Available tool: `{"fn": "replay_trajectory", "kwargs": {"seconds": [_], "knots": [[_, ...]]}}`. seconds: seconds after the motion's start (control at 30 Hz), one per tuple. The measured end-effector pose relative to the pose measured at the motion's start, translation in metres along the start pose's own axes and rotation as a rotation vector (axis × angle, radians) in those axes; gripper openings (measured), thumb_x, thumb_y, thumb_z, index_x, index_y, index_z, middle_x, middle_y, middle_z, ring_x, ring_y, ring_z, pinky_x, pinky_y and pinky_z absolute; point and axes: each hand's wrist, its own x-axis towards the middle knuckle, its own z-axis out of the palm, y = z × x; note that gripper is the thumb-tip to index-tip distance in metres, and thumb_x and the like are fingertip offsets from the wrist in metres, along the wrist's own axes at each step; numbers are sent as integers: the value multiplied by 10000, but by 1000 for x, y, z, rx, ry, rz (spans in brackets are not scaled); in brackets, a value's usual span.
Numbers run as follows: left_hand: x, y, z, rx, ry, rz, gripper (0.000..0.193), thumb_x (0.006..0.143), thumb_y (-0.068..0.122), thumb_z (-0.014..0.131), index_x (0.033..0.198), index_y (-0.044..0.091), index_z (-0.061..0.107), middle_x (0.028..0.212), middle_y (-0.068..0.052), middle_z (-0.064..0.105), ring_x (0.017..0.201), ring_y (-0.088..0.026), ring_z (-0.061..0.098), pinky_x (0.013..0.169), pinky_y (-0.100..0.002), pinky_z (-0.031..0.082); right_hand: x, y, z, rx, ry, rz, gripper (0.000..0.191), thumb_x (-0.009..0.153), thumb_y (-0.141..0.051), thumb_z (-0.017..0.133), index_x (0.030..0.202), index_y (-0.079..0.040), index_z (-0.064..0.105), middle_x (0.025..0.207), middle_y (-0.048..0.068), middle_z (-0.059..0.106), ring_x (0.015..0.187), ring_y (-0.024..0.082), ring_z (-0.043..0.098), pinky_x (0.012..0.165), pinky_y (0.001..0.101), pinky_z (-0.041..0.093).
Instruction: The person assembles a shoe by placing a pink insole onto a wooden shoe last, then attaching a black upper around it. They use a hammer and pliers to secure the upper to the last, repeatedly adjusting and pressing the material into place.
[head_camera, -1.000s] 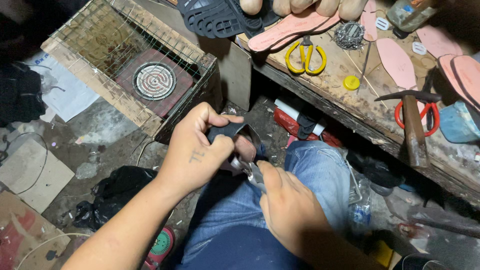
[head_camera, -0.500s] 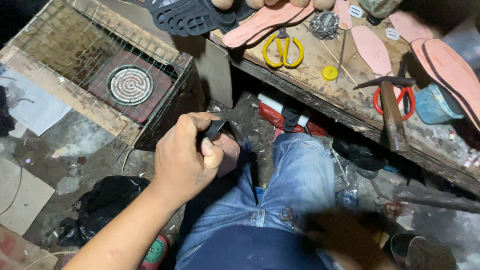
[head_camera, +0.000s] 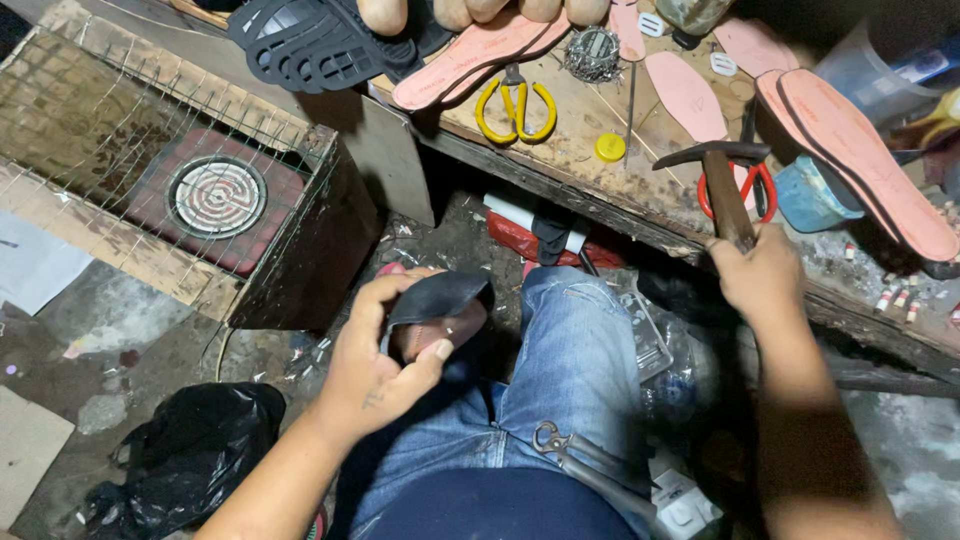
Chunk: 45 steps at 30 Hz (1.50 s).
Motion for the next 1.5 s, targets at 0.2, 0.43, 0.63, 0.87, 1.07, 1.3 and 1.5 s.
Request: {"fn": "replay_trajectory", "kwargs": {"seconds": [0.2,0.43,0.63,0.87,1.07,1.3,1.5], "knots": [[36,-26,15,-97,-339,-187,482,853,173,730,1288,1,616,1151,-87,722,1062,-148,678,946,-323,535,-87,-37,-6,933,-1,-52,460,916,-141,712,1229,46,432,1002,116,619,859,206,615,779,359,510],[56,-103,96,-109,-942,-674,439,801,334,755,1088,2,753,934,-56,779,839,-135,697,788,-301,552,-177,-39,-11,554,-310,335,290,852,-236,681,1071,-66,595,679,66,616,600,190,612,585,350,506],[51,-138,110,-266,-959,-829,438,766,307,759,1096,19,761,981,-53,772,849,-148,711,793,-297,555,-213,-9,20,725,-158,244,459,918,-389,694,1128,1,573,735,163,628,668,377,592,668,465,484],[50,-144,115,-227,-982,-811,451,775,322,758,1089,-1,770,971,-56,771,847,-148,706,790,-300,555,-214,-3,19,223,-177,-24,462,891,-416,683,1129,-20,656,1033,266,690,955,462,661,836,498,521],[48,-139,116,-132,-916,-809,435,774,302,768,1077,-10,746,937,-82,775,815,-161,726,768,-307,571,-198,-37,11,173,-313,-19,505,849,-367,717,1219,-33,635,943,194,730,871,345,701,783,426,534],[60,-82,93,-470,-633,-642,405,855,175,764,1176,-47,655,955,-40,700,849,-133,634,773,-330,536,-107,-45,-31,399,-103,-9,382,861,-241,791,1116,21,679,822,45,706,719,115,632,664,318,521],[73,-13,61,-386,-238,-218,528,854,104,728,1343,5,556,1182,-45,652,1104,-118,608,1000,-304,510,-1,-38,-29,545,-276,156,305,901,-250,739,1060,6,696,690,39,642,512,107,563,435,301,426]]}}
